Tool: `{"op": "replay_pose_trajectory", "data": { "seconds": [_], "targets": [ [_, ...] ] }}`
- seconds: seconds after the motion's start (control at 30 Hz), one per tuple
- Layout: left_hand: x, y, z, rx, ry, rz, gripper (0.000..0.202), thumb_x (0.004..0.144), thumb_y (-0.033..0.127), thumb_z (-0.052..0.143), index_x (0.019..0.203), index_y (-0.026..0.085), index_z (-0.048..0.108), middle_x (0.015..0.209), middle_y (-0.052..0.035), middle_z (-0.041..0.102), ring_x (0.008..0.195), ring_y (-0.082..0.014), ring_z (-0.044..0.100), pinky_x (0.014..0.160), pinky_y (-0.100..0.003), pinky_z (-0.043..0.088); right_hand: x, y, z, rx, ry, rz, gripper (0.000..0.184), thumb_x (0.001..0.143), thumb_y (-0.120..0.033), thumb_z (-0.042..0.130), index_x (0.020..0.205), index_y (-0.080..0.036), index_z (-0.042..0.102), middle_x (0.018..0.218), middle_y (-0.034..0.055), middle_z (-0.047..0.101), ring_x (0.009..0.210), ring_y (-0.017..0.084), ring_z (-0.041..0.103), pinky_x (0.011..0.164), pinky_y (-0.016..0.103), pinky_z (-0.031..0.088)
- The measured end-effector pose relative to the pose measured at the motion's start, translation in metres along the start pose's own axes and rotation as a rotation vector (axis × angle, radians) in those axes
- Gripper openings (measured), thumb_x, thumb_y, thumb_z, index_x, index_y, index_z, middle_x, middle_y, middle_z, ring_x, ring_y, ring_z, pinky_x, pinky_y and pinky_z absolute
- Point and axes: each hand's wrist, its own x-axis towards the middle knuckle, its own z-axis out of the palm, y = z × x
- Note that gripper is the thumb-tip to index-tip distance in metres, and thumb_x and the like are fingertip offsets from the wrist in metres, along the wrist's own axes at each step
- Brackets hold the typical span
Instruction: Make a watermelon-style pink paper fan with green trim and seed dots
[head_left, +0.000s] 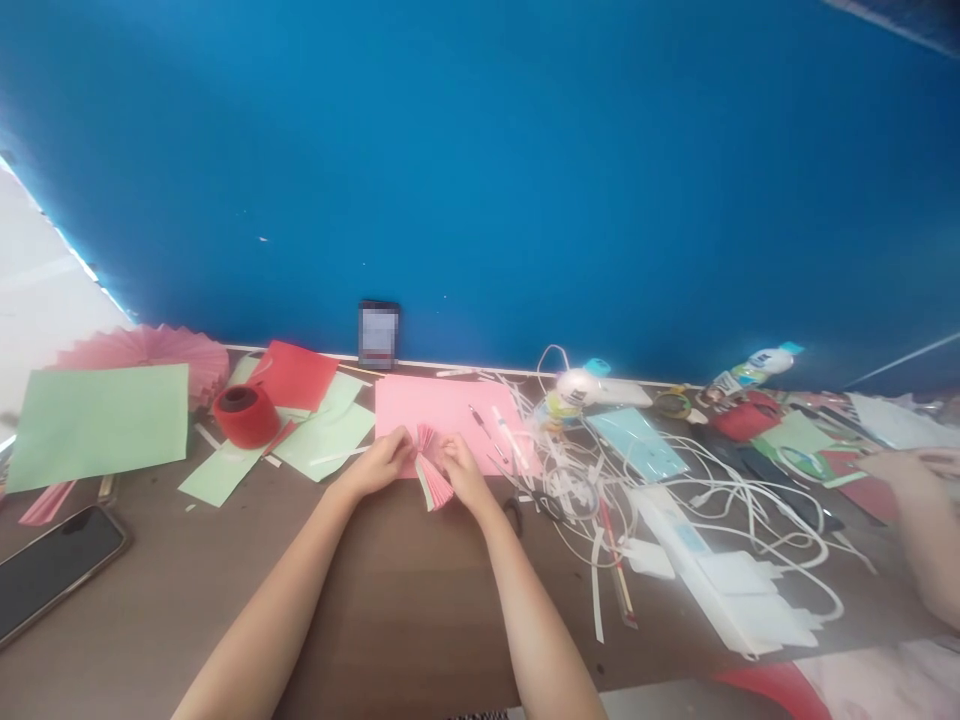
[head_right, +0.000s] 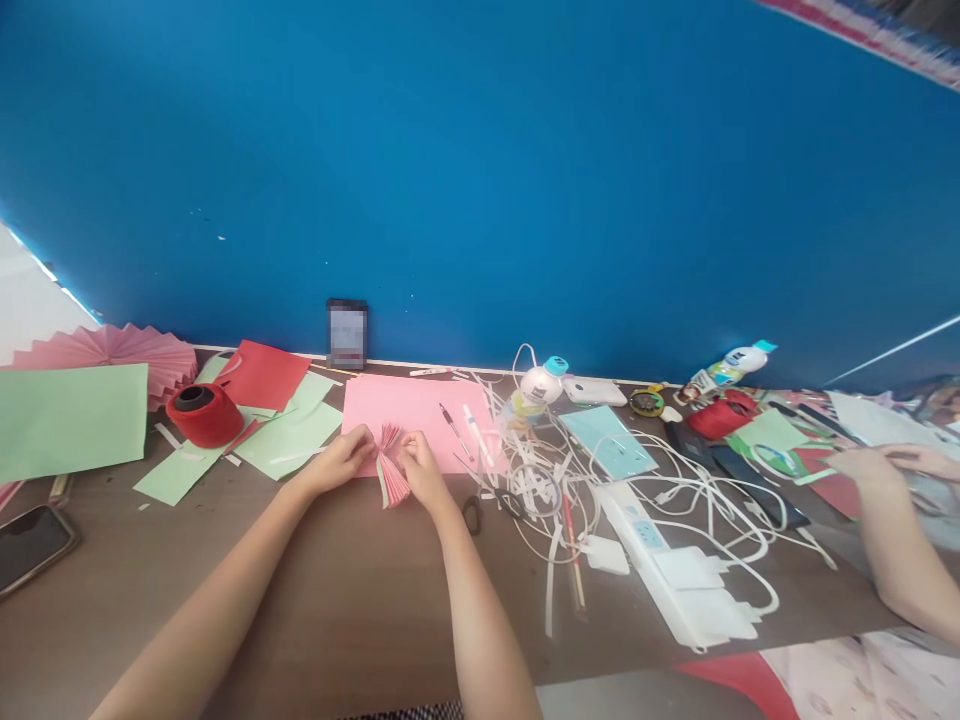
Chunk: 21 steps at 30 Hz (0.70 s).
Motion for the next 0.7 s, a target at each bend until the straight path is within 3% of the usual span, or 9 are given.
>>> {"op": "replay_pose_trajectory", "data": {
  "seconds": [0.13, 0.3, 0.57, 0.7],
  "targets": [
    [0.000, 0.004, 0.003, -0.036, -0.021, -0.024, 0.017, 0.086, 0.032, 0.032, 0.075, 0.021, 0.038, 0.068, 0.0033, 0.046, 0.061, -0.0125, 0.043, 0.060, -0.026, 0.036, 0.000, 0.000, -0.004, -0.137, 0.038, -0.026, 0.016, 0.073, -0.016, 0.037, 0.081, -0.020, 0.050, 0.072, -0.0023, 0.051, 0.065, 0.013, 0.048, 0.062, 0.025, 0.038],
    [0.000, 0.006, 0.004, -0.038, -0.028, -0.019, 0.019, 0.086, 0.033, 0.033, 0.074, 0.020, 0.039, 0.069, 0.0027, 0.047, 0.062, -0.0128, 0.044, 0.060, -0.026, 0.037, -0.001, -0.004, -0.006, -0.203, -0.033, -0.085, 0.022, 0.072, -0.015, 0.037, 0.078, -0.018, 0.057, 0.075, 0.0009, 0.058, 0.072, 0.015, 0.053, 0.069, 0.028, 0.041],
    [0.005, 0.008, 0.009, -0.097, 0.170, 0.041, 0.016, 0.084, 0.031, 0.040, 0.079, 0.019, 0.049, 0.080, -0.0019, 0.054, 0.073, -0.0145, 0.052, 0.065, -0.027, 0.043, -0.003, -0.008, -0.001, -0.209, -0.004, -0.076, 0.015, 0.075, -0.018, 0.038, 0.071, -0.019, 0.052, 0.064, -0.0021, 0.051, 0.061, 0.013, 0.049, 0.061, 0.026, 0.040],
    [0.004, 0.012, 0.013, -0.149, 0.242, 0.041, 0.016, 0.082, 0.032, 0.044, 0.079, 0.019, 0.053, 0.082, -0.0026, 0.056, 0.076, -0.0148, 0.054, 0.065, -0.026, 0.044, -0.004, -0.015, 0.005, -0.129, -0.014, -0.086, 0.016, 0.078, -0.028, 0.043, 0.069, -0.018, 0.052, 0.066, -0.0014, 0.051, 0.063, 0.013, 0.049, 0.061, 0.025, 0.040]
  ]
}}
